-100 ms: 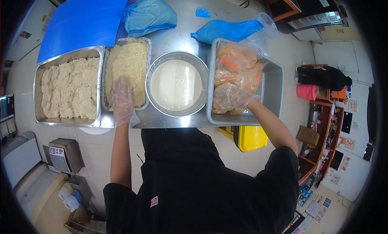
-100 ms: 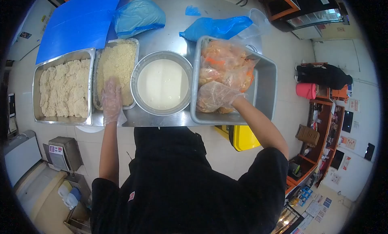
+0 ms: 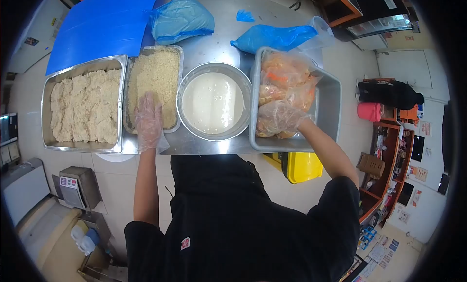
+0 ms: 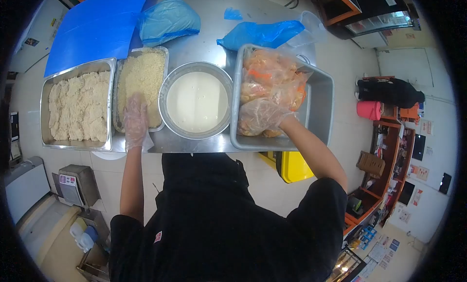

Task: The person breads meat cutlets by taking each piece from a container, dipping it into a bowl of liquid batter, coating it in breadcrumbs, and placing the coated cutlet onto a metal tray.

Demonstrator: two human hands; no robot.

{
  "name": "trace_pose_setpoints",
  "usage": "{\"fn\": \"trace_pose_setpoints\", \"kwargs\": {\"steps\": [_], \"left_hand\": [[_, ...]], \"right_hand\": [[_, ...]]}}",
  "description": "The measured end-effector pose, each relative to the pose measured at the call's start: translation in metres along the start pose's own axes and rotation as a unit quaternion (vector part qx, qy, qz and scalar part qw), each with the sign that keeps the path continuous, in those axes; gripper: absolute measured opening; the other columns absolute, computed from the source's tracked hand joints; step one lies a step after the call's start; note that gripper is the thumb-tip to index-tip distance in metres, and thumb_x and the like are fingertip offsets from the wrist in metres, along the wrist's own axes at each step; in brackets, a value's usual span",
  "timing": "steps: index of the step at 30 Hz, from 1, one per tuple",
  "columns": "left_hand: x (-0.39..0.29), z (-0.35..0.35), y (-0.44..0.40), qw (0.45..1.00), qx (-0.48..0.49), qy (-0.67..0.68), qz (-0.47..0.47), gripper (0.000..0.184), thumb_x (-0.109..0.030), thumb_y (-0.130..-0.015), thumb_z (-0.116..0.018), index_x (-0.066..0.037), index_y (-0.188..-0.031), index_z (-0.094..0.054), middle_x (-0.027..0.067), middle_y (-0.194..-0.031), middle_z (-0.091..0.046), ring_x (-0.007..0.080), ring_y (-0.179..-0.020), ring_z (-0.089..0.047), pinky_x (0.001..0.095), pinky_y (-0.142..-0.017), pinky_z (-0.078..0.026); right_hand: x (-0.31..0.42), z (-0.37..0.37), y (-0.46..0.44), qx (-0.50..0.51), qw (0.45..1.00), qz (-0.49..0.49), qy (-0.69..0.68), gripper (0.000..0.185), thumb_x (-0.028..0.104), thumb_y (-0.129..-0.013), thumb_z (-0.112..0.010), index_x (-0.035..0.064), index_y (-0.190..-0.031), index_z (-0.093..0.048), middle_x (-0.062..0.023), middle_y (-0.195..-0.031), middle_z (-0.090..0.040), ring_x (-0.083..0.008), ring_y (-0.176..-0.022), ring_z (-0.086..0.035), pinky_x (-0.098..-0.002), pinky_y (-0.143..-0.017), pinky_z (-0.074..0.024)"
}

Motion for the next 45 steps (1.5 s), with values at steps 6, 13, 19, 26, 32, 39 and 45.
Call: {"fn": "trace_pose_setpoints", "kwargs": {"steps": [6, 13, 19, 26, 32, 39, 45], "left_hand": [[-0.002, 0.0, -0.008, 1.0, -0.022, 0.019, 0.003, 0.06, -0.04, -0.113, -0.043, -0.009, -0.163, -0.038, 0.0166, -0.166, -0.042, 0.0379, -0.154, -0.037, 0.0541, -0.127, -0.024], [-0.005, -0.001, -0.007, 0.999, -0.028, 0.031, 0.019, 0.058, -0.04, -0.113, -0.044, -0.01, -0.162, -0.041, 0.0156, -0.165, -0.044, 0.036, -0.154, -0.038, 0.0532, -0.127, -0.025], [-0.006, 0.005, -0.007, 0.998, -0.035, 0.043, 0.024, 0.056, -0.039, -0.112, -0.045, -0.011, -0.161, -0.044, 0.0151, -0.163, -0.047, 0.0351, -0.154, -0.039, 0.053, -0.127, -0.026], [-0.004, 0.006, -0.006, 0.997, -0.046, 0.053, 0.027, 0.051, -0.036, -0.111, -0.049, -0.011, -0.156, -0.05, 0.0142, -0.161, -0.05, 0.0355, -0.151, -0.042, 0.0545, -0.125, -0.029], [-0.004, 0.007, -0.008, 0.996, -0.042, 0.067, 0.041, 0.049, -0.033, -0.111, -0.051, -0.01, -0.153, -0.053, 0.0124, -0.16, -0.051, 0.0347, -0.151, -0.043, 0.0542, -0.125, -0.029], [-0.004, 0.007, -0.006, 0.995, -0.055, 0.074, 0.029, 0.049, -0.032, -0.111, -0.05, -0.009, -0.153, -0.053, 0.0129, -0.16, -0.051, 0.0351, -0.151, -0.043, 0.054, -0.126, -0.029], [-0.004, 0.006, -0.006, 0.996, -0.052, 0.073, 0.028, 0.048, -0.032, -0.11, -0.051, -0.01, -0.153, -0.053, 0.0141, -0.16, -0.051, 0.0359, -0.151, -0.043, 0.0543, -0.126, -0.029]], "right_hand": [[-0.006, 0.024, 0.009, -0.07, 0.995, -0.036, -0.065, 0.041, 0.022, -0.102, -0.067, 0.0092, -0.141, -0.065, -0.0136, -0.139, -0.068, -0.0259, -0.129, -0.064, -0.0356, -0.118, -0.0458], [0.028, 0.034, 0.023, -0.105, 0.994, -0.021, -0.032, 0.038, 0.023, -0.102, -0.067, 0.0097, -0.137, -0.067, -0.0121, -0.138, -0.068, -0.0258, -0.127, -0.065, -0.0359, -0.116, -0.0463], [0.015, 0.008, 0.0, -0.066, 0.995, -0.068, 0.002, 0.032, 0.027, -0.103, -0.066, 0.0098, -0.129, -0.072, -0.0116, -0.131, -0.072, -0.0261, -0.121, -0.067, -0.0381, -0.11, -0.05], [0.062, 0.072, 0.048, -0.131, 0.979, -0.133, 0.08, 0.039, 0.037, -0.097, -0.071, 0.0078, -0.123, -0.073, -0.0192, -0.118, -0.074, -0.034, -0.11, -0.07, -0.0445, -0.099, -0.0547], [0.032, 0.075, 0.068, -0.16, 0.975, -0.15, -0.024, 0.032, 0.027, -0.093, -0.076, 0.0019, -0.113, -0.071, -0.0187, -0.114, -0.074, -0.0342, -0.107, -0.069, -0.0413, -0.1, -0.0538], [0.026, 0.066, 0.069, -0.146, 0.975, -0.089, -0.141, 0.041, 0.026, -0.089, -0.082, 0.0017, -0.118, -0.066, -0.0168, -0.117, -0.071, -0.0299, -0.112, -0.066, -0.042, -0.098, -0.053], [0.027, 0.067, 0.071, -0.104, 0.983, -0.15, -0.01, 0.049, 0.018, -0.093, -0.079, 0.0, -0.136, -0.064, -0.0159, -0.122, -0.073, -0.0251, -0.112, -0.068, -0.0365, -0.102, -0.0524]]}}
Point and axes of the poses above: each hand's wrist, its own y-axis away from the middle knuckle, its own z-axis out of the back of the hand, x = y × z, the point moved 9 cm from there along -y, towards the middle knuckle
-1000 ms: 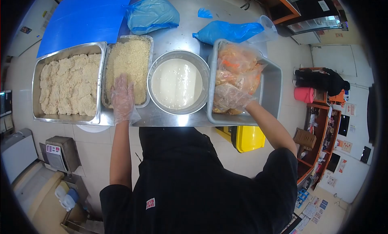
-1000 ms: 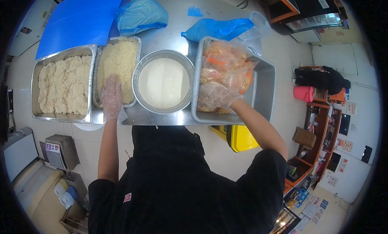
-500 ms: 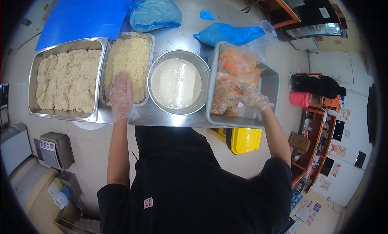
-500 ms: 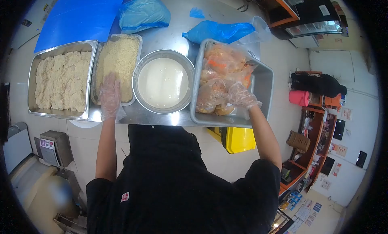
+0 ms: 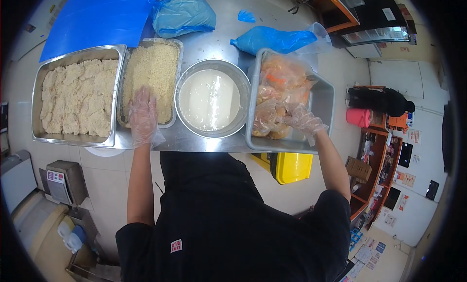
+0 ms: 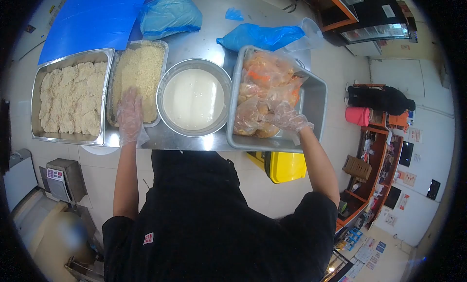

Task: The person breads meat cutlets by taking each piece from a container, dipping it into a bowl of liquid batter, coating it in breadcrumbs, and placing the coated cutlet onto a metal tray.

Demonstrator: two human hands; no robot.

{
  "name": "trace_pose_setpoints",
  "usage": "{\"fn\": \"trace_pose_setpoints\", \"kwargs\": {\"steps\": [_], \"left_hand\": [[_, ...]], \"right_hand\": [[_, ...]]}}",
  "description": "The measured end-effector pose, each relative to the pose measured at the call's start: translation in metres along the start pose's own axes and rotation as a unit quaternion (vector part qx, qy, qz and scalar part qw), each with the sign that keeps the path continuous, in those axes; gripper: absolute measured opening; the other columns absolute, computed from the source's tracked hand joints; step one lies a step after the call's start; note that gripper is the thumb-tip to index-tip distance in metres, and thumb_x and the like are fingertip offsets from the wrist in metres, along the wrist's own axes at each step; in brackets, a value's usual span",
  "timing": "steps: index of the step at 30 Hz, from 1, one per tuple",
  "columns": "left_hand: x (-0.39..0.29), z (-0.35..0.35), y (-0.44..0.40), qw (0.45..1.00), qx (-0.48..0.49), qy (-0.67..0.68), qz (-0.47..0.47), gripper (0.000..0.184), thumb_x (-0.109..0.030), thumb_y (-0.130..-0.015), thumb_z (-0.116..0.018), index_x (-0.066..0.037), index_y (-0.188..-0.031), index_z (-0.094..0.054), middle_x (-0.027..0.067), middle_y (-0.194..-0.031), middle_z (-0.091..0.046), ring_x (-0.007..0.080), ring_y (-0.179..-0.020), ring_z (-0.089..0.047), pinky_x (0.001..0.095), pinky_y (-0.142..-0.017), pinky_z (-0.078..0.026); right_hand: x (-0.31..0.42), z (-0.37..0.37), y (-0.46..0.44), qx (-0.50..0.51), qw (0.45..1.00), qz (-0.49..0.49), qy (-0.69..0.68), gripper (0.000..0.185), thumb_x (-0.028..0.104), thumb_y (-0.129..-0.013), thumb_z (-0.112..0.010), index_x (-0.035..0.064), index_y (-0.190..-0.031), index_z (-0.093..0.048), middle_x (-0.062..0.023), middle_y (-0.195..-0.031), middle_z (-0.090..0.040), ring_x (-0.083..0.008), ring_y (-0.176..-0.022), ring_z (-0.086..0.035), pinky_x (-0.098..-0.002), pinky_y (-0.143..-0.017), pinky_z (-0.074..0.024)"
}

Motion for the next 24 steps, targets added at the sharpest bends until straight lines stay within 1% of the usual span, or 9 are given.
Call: {"fn": "trace_pose_setpoints", "kwargs": {"steps": [2, 5, 8, 11, 14, 17, 20, 23, 24], "left_hand": [[-0.002, 0.003, 0.0, 1.0, 0.0, -0.003, -0.001, 0.048, -0.032, -0.11, -0.051, -0.01, -0.153, -0.053, 0.0141, -0.159, -0.052, 0.0359, -0.15, -0.044, 0.0543, -0.125, -0.029], [-0.001, 0.002, 0.0, 1.0, -0.007, -0.012, -0.004, 0.048, -0.032, -0.11, -0.051, -0.01, -0.152, -0.054, 0.0139, -0.159, -0.052, 0.0359, -0.15, -0.045, 0.0544, -0.125, -0.03], [-0.001, 0.002, 0.0, 1.0, -0.01, -0.002, -0.003, 0.047, -0.032, -0.11, -0.052, -0.01, -0.151, -0.055, 0.0138, -0.158, -0.053, 0.0358, -0.149, -0.045, 0.0542, -0.125, -0.031], [0.0, 0.003, 0.0, 1.0, -0.013, 0.026, -0.007, 0.046, -0.032, -0.11, -0.052, -0.011, -0.151, -0.055, 0.0135, -0.158, -0.053, 0.0358, -0.149, -0.046, 0.0541, -0.124, -0.031], [0.002, 0.001, 0.001, 0.999, -0.022, 0.027, -0.012, 0.046, -0.032, -0.11, -0.052, -0.011, -0.151, -0.056, 0.0133, -0.157, -0.054, 0.0359, -0.148, -0.046, 0.054, -0.124, -0.031], [0.001, 0.001, 0.0, 1.0, -0.017, 0.018, -0.013, 0.047, -0.033, -0.11, -0.051, -0.011, -0.151, -0.056, 0.013, -0.158, -0.053, 0.0358, -0.149, -0.046, 0.0537, -0.125, -0.031], [0.002, 0.0, 0.0, 1.0, -0.007, 0.018, -0.002, 0.047, -0.033, -0.111, -0.051, -0.011, -0.152, -0.055, 0.0129, -0.159, -0.052, 0.0355, -0.15, -0.045, 0.0533, -0.125, -0.03], [0.002, 0.0, 0.0, 1.0, -0.005, 0.006, -0.005, 0.048, -0.034, -0.111, -0.051, -0.011, -0.152, -0.055, 0.0127, -0.159, -0.052, 0.0351, -0.15, -0.043, 0.0533, -0.126, -0.029], [0.002, -0.001, 0.0, 1.0, -0.003, 0.005, -0.004, 0.048, -0.035, -0.111, -0.05, -0.011, -0.152, -0.055, 0.0127, -0.16, -0.052, 0.0351, -0.151, -0.043, 0.0534, -0.126, -0.029]], "right_hand": [[-0.005, 0.003, -0.004, -0.003, 1.0, -0.026, -0.017, 0.049, 0.022, -0.095, -0.078, 0.0008, -0.137, -0.063, -0.0141, -0.123, -0.073, -0.0241, -0.112, -0.068, -0.0368, -0.102, -0.0523], [-0.002, 0.007, 0.007, -0.022, 0.972, -0.044, -0.228, 0.066, 0.042, -0.094, -0.078, 0.0032, -0.144, -0.059, -0.0165, -0.134, -0.068, -0.0292, -0.128, -0.062, -0.0406, -0.11, -0.0485], [-0.014, 0.004, 0.005, -0.023, 0.945, -0.069, -0.318, 0.07, 0.037, -0.091, -0.083, 0.0041, -0.146, -0.056, -0.0142, -0.14, -0.065, -0.0285, -0.133, -0.059, -0.0388, -0.115, -0.0455], [-0.006, 0.0, 0.01, -0.016, 0.913, -0.052, -0.405, 0.072, 0.028, -0.087, -0.088, 0.0053, -0.147, -0.056, -0.0144, -0.144, -0.062, -0.028, -0.136, -0.057, -0.037, -0.117, -0.0435], [0.001, 0.005, 0.02, -0.025, 0.945, -0.12, -0.304, 0.075, 0.021, -0.083, -0.091, 0.0066, -0.147, -0.056, -0.0138, -0.144, -0.062, -0.0272, -0.136, -0.056, -0.0376, -0.117, -0.0441], [-0.007, 0.007, 0.019, -0.102, 0.935, -0.093, -0.327, 0.029, 0.01, -0.091, -0.082, 0.0133, -0.114, -0.063, -0.0028, -0.12, -0.067, -0.0135, -0.104, -0.064, -0.0271, -0.082, -0.0518], [-0.017, 0.011, 0.016, -0.109, 0.902, -0.082, -0.41, 0.031, 0.006, -0.091, -0.08, 0.0118, -0.117, -0.063, -0.0026, -0.121, -0.067, -0.0128, -0.102, -0.064, -0.0259, -0.079, -0.052], [0.007, 0.016, 0.024, -0.068, 0.871, -0.02, -0.487, 0.054, 0.005, -0.088, -0.082, 0.008, -0.138, -0.062, -0.0086, -0.134, -0.065, -0.0228, -0.125, -0.061, -0.0337, -0.108, -0.0492], [0.006, 0.015, 0.024, -0.066, 0.879, -0.028, -0.471, 0.052, 0.005, -0.089, -0.079, 0.0076, -0.139, -0.062, -0.008, -0.134, -0.065, -0.0224, -0.124, -0.062, -0.0334, -0.108, -0.0496]]}}
Point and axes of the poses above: each hand's wrist, its own y-axis away from the middle knuckle, its own z-axis out of the back of the hand, x = y × z, the point moved 9 cm from there along -y, towards the middle knuckle
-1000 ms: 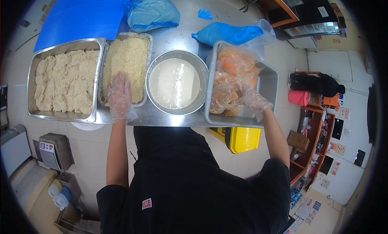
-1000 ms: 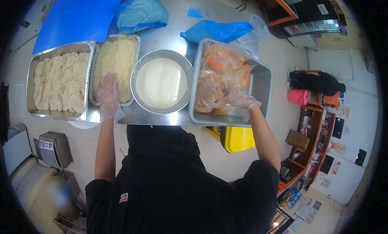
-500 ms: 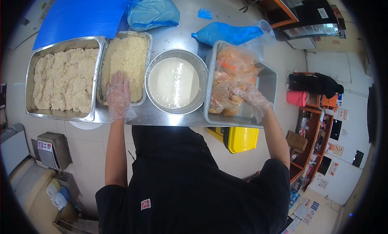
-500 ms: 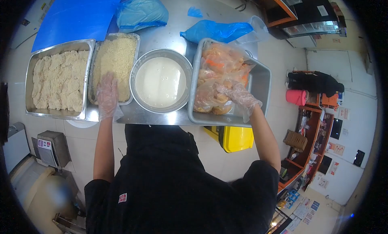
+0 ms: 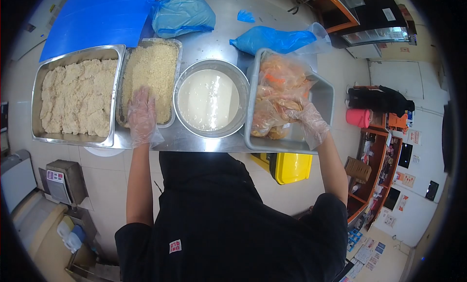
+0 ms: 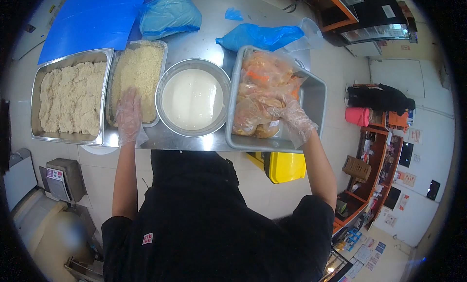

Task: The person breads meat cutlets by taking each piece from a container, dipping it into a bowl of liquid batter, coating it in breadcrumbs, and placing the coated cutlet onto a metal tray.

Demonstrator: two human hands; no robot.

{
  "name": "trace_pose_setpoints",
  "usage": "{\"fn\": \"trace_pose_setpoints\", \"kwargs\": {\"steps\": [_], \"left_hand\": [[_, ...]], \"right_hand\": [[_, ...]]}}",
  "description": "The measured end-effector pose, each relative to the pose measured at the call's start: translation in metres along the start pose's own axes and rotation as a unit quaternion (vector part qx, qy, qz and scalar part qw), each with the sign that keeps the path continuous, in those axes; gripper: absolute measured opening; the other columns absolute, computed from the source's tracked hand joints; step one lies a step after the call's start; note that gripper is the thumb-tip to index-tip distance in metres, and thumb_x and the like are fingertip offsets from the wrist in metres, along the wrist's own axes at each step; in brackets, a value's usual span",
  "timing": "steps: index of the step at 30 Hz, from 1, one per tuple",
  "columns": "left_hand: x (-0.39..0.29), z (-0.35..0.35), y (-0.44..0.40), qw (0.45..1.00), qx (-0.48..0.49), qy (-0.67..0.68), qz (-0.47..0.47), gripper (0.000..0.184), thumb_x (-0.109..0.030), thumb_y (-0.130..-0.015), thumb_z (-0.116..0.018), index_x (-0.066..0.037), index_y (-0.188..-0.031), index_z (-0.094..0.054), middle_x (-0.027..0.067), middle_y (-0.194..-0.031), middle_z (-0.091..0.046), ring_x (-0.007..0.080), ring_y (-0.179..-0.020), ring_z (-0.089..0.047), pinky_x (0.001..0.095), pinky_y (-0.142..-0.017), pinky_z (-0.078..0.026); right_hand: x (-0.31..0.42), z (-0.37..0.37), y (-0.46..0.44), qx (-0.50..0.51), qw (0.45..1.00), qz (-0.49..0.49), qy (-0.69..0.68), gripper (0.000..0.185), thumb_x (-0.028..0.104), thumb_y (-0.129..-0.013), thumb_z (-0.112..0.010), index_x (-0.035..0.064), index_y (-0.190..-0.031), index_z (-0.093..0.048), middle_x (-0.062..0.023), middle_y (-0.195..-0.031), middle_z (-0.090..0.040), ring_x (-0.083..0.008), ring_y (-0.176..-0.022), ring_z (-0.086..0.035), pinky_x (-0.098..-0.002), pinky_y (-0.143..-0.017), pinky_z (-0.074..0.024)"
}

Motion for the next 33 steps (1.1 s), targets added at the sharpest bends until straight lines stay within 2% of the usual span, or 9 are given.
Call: {"fn": "trace_pose_setpoints", "kwargs": {"steps": [5, 8, 14, 20, 23, 26, 29, 32, 33], "left_hand": [[-0.001, 0.0, -0.001, 1.0, 0.008, -0.01, 0.0, 0.048, -0.035, -0.111, -0.05, -0.011, -0.152, -0.055, 0.0123, -0.16, -0.051, 0.035, -0.151, -0.043, 0.0542, -0.126, -0.028], [-0.003, 0.002, -0.001, 1.0, 0.01, -0.006, 0.007, 0.047, -0.033, -0.111, -0.049, -0.011, -0.153, -0.054, 0.0123, -0.16, -0.051, 0.0351, -0.151, -0.042, 0.0543, -0.126, -0.029], [-0.004, 0.003, -0.001, 1.0, 0.001, 0.003, -0.002, 0.047, -0.033, -0.111, -0.05, -0.012, -0.152, -0.055, 0.013, -0.159, -0.052, 0.0355, -0.151, -0.043, 0.0541, -0.125, -0.029], [-0.005, 0.005, -0.001, 1.0, -0.006, 0.007, -0.004, 0.045, -0.032, -0.111, -0.051, -0.011, -0.15, -0.057, 0.0141, -0.157, -0.054, 0.0368, -0.149, -0.045, 0.0541, -0.125, -0.03], [-0.004, 0.004, 0.0, 1.0, -0.014, 0.012, -0.002, 0.045, -0.031, -0.11, -0.052, -0.011, -0.15, -0.057, 0.0142, -0.156, -0.055, 0.037, -0.148, -0.046, 0.0541, -0.124, -0.031], [-0.005, 0.007, -0.001, 1.0, -0.018, 0.019, -0.006, 0.044, -0.031, -0.11, -0.053, -0.011, -0.149, -0.058, 0.0141, -0.156, -0.055, 0.0368, -0.147, -0.047, 0.0541, -0.124, -0.032], [-0.004, 0.005, -0.001, 1.0, -0.017, 0.006, -0.013, 0.045, -0.031, -0.11, -0.052, -0.01, -0.149, -0.058, 0.014, -0.156, -0.055, 0.0363, -0.148, -0.047, 0.054, -0.124, -0.032], [-0.003, 0.004, -0.001, 1.0, -0.017, 0.003, -0.013, 0.045, -0.031, -0.11, -0.052, -0.01, -0.149, -0.057, 0.0137, -0.157, -0.054, 0.0359, -0.148, -0.047, 0.0539, -0.124, -0.032], [-0.003, 0.004, -0.001, 1.0, -0.015, -0.003, -0.013, 0.045, -0.031, -0.11, -0.052, -0.01, -0.149, -0.057, 0.0135, -0.157, -0.054, 0.0357, -0.148, -0.047, 0.0538, -0.124, -0.032]], "right_hand": [[-0.019, 0.009, -0.006, -0.009, 0.999, -0.04, 0.011, 0.047, 0.007, -0.095, -0.069, 0.0058, -0.141, -0.061, -0.0058, -0.133, -0.066, -0.0203, -0.123, -0.063, -0.0335, -0.107, -0.0509], [-0.012, 0.007, -0.001, -0.036, 0.992, 0.004, -0.124, 0.042, 0.009, -0.097, -0.067, 0.0065, -0.138, -0.062, -0.0031, -0.129, -0.066, -0.0187, -0.12, -0.063, -0.0309, -0.103, -0.0512], [-0.011, 0.012, -0.012, 0.009, 0.991, 0.024, 0.131, 0.044, 0.008, -0.099, -0.067, 0.0044, -0.141, -0.056, -0.0031, -0.135, -0.062, -0.016, -0.118, -0.06, -0.0304, -0.1, -0.0507], [0.013, 0.007, 0.007, -0.047, 0.997, 0.05, 0.042, 0.035, 0.005, -0.098, -0.067, 0.0042, -0.132, -0.06, -0.0035, -0.117, -0.063, -0.0151, -0.106, -0.061, -0.0309, -0.095, -0.0511], [0.003, 0.015, -0.005, 0.019, 0.981, 0.053, 0.188, 0.038, 0.005, -0.098, -0.064, 0.0057, -0.136, -0.059, -0.0055, -0.12, -0.063, -0.0154, -0.107, -0.06, -0.031, -0.095, -0.0509], [-0.013, 0.024, -0.012, 0.018, 0.995, 0.017, 0.092, 0.046, 0.007, -0.098, -0.064, 0.0059, -0.143, -0.055, -0.0077, -0.13, -0.063, -0.0166, -0.115, -0.061, -0.0314, -0.097, -0.0517], [-0.001, 0.001, 0.005, -0.029, 0.979, -0.017, -0.199, 0.053, 0.01, -0.098, -0.067, 0.0044, -0.148, -0.051, -0.0091, -0.137, -0.064, -0.0183, -0.12, -0.062, -0.0326, -0.1, -0.0528], [-0.009, -0.002, -0.007, 0.045, 0.968, 0.003, -0.245, 0.057, 0.01, -0.097, -0.071, 0.0013, -0.149, -0.05, -0.0091, -0.137, -0.063, -0.02, -0.123, -0.063, -0.0345, -0.105, -0.0524], [-0.017, 0.007, -0.01, 0.034, 0.979, 0.003, -0.199, 0.059, 0.01, -0.096, -0.073, 0.0013, -0.149, -0.049, -0.0092, -0.138, -0.063, -0.0202, -0.124, -0.062, -0.0346, -0.106, -0.0518]]}}
Point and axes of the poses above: each hand's wrist, its own y-axis away from the middle knuckle, its own z-axis out of the back of the hand, x = y × z, the point moved 9 cm from there along -y, towards the middle knuckle
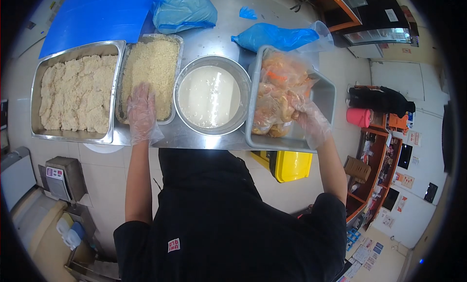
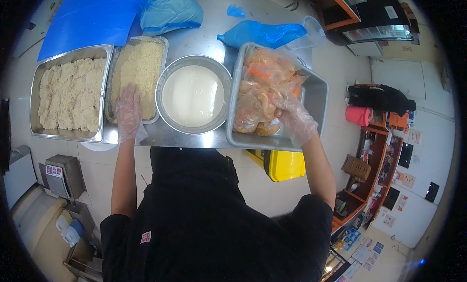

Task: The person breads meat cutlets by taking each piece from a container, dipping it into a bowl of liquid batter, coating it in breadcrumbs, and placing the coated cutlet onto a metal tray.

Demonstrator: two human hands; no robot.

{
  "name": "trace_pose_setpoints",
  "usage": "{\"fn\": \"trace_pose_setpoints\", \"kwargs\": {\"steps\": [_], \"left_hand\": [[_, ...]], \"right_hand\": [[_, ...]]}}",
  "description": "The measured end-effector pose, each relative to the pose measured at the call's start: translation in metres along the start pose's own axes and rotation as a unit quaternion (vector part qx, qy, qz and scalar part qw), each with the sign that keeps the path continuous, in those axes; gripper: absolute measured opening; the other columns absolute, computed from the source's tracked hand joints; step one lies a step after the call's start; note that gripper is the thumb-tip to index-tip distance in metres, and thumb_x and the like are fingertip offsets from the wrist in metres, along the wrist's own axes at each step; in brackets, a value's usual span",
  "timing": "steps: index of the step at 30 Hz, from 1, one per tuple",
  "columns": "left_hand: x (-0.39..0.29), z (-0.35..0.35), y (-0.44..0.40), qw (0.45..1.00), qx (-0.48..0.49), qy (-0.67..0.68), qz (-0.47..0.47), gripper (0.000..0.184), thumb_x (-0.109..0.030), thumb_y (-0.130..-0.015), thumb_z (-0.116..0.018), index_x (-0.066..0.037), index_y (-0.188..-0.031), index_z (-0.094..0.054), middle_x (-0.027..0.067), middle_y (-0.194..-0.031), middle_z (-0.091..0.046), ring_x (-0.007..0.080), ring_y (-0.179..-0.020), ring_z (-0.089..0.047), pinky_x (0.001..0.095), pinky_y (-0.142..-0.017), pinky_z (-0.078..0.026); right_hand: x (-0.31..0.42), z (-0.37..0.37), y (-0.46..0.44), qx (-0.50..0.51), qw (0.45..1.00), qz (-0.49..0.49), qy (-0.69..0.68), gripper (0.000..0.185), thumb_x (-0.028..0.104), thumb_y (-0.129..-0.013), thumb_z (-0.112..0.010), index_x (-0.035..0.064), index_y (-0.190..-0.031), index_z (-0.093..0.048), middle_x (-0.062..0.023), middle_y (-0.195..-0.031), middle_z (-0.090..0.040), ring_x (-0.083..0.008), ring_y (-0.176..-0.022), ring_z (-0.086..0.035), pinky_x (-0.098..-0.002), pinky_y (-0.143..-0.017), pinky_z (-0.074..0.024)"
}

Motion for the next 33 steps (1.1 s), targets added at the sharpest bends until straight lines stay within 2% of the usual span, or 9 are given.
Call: {"fn": "trace_pose_setpoints", "kwargs": {"steps": [5, 11, 14, 17, 20, 23, 26, 29, 33], "left_hand": [[-0.002, 0.002, -0.001, 1.0, 0.008, 0.007, 0.003, 0.045, -0.032, -0.11, -0.051, -0.01, -0.15, -0.057, 0.0129, -0.158, -0.053, 0.0349, -0.149, -0.046, 0.0537, -0.124, -0.031], [-0.001, 0.0, 0.001, 1.0, 0.008, 0.0, 0.004, 0.047, -0.033, -0.111, -0.05, -0.01, -0.151, -0.056, 0.0128, -0.159, -0.053, 0.0348, -0.15, -0.044, 0.0536, -0.125, -0.03], [0.003, -0.003, 0.0, 1.0, 0.011, 0.01, 0.006, 0.047, -0.033, -0.111, -0.05, -0.01, -0.151, -0.056, 0.0128, -0.159, -0.052, 0.0351, -0.15, -0.044, 0.0538, -0.125, -0.03], [0.003, -0.004, 0.0, 1.0, 0.009, 0.011, 0.007, 0.046, -0.033, -0.111, -0.05, -0.01, -0.15, -0.057, 0.013, -0.158, -0.053, 0.0358, -0.149, -0.045, 0.0543, -0.124, -0.03], [0.001, -0.001, 0.0, 1.0, 0.007, 0.008, 0.003, 0.046, -0.033, -0.111, -0.05, -0.01, -0.149, -0.057, 0.0132, -0.158, -0.053, 0.0364, -0.148, -0.046, 0.0546, -0.124, -0.031], [0.0, -0.001, 0.0, 1.0, 0.005, -0.003, -0.001, 0.045, -0.032, -0.11, -0.051, -0.009, -0.149, -0.058, 0.0135, -0.157, -0.054, 0.0369, -0.148, -0.047, 0.0549, -0.123, -0.032], [0.0, 0.0, 0.0, 1.0, -0.002, -0.001, -0.002, 0.045, -0.032, -0.111, -0.051, -0.009, -0.148, -0.059, 0.0136, -0.157, -0.055, 0.0368, -0.147, -0.047, 0.0548, -0.123, -0.032], [-0.005, 0.005, 0.0, 1.0, -0.015, -0.004, -0.004, 0.042, -0.029, -0.111, -0.052, -0.008, -0.146, -0.06, 0.0174, -0.152, -0.059, 0.0393, -0.144, -0.05, 0.052, -0.122, -0.035], [-0.004, 0.004, 0.0, 1.0, -0.013, -0.008, -0.005, 0.042, -0.029, -0.111, -0.051, -0.008, -0.147, -0.06, 0.017, -0.152, -0.058, 0.0388, -0.145, -0.049, 0.0513, -0.122, -0.034]], "right_hand": [[-0.006, 0.002, -0.001, 0.012, 0.995, -0.019, 0.101, 0.066, 0.008, -0.094, -0.078, 0.0044, -0.153, -0.048, -0.0093, -0.142, -0.061, -0.0213, -0.129, -0.06, -0.0356, -0.109, -0.0511], [-0.004, -0.009, 0.002, -0.041, 0.985, -0.028, 0.165, 0.072, 0.021, -0.092, -0.083, 0.0081, -0.154, -0.048, -0.0083, -0.143, -0.062, -0.0238, -0.13, -0.06, -0.0374, -0.111, -0.05], [0.006, -0.008, 0.003, -0.105, 0.975, 0.012, 0.193, 0.059, 0.019, -0.093, -0.083, 0.0048, -0.144, -0.057, -0.0029, -0.129, -0.069, -0.0137, -0.117, -0.067, -0.0281, -0.099, -0.0571], [0.005, -0.001, 0.003, -0.062, 0.986, 0.01, 0.154, 0.077, 0.026, -0.09, -0.085, 0.0065, -0.154, -0.046, -0.0093, -0.145, -0.061, -0.0242, -0.132, -0.059, -0.0375, -0.115, -0.0463], [0.01, -0.006, 0.009, -0.083, 0.995, -0.017, 0.049, 0.081, 0.028, -0.091, -0.085, 0.0057, -0.156, -0.043, -0.0085, -0.145, -0.061, -0.0231, -0.132, -0.059, -0.036, -0.116, -0.0457], [0.015, -0.018, 0.011, -0.047, 0.993, 0.018, 0.109, 0.065, 0.024, -0.093, -0.082, 0.0047, -0.147, -0.052, -0.0092, -0.141, -0.063, -0.0212, -0.132, -0.059, -0.0358, -0.112, -0.0484], [0.016, 0.012, 0.0, -0.063, 0.917, 0.01, 0.393, 0.036, 0.017, -0.093, -0.079, 0.0053, -0.125, -0.066, -0.0113, -0.124, -0.071, -0.018, -0.119, -0.066, -0.0381, -0.099, -0.0545], [0.042, -0.006, 0.011, -0.116, 0.85, 0.066, 0.509, 0.013, 0.007, -0.09, -0.075, 0.0046, -0.102, -0.071, -0.012, -0.103, -0.074, -0.0239, -0.1, -0.073, -0.0414, -0.087, -0.0573], [0.075, -0.041, 0.037, -0.128, 0.651, 0.377, 0.647, 0.02, 0.001, -0.081, -0.077, 0.0088, -0.1, -0.075, -0.0096, -0.092, -0.074, -0.0332, -0.088, -0.071, -0.0409, -0.083, -0.0552]]}}
Point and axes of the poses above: each hand's wrist, its own y-axis away from the middle knuckle, its own z-axis out of the back of the hand, x = y × z, the point moved 9 cm from there along -y, towards the middle knuckle
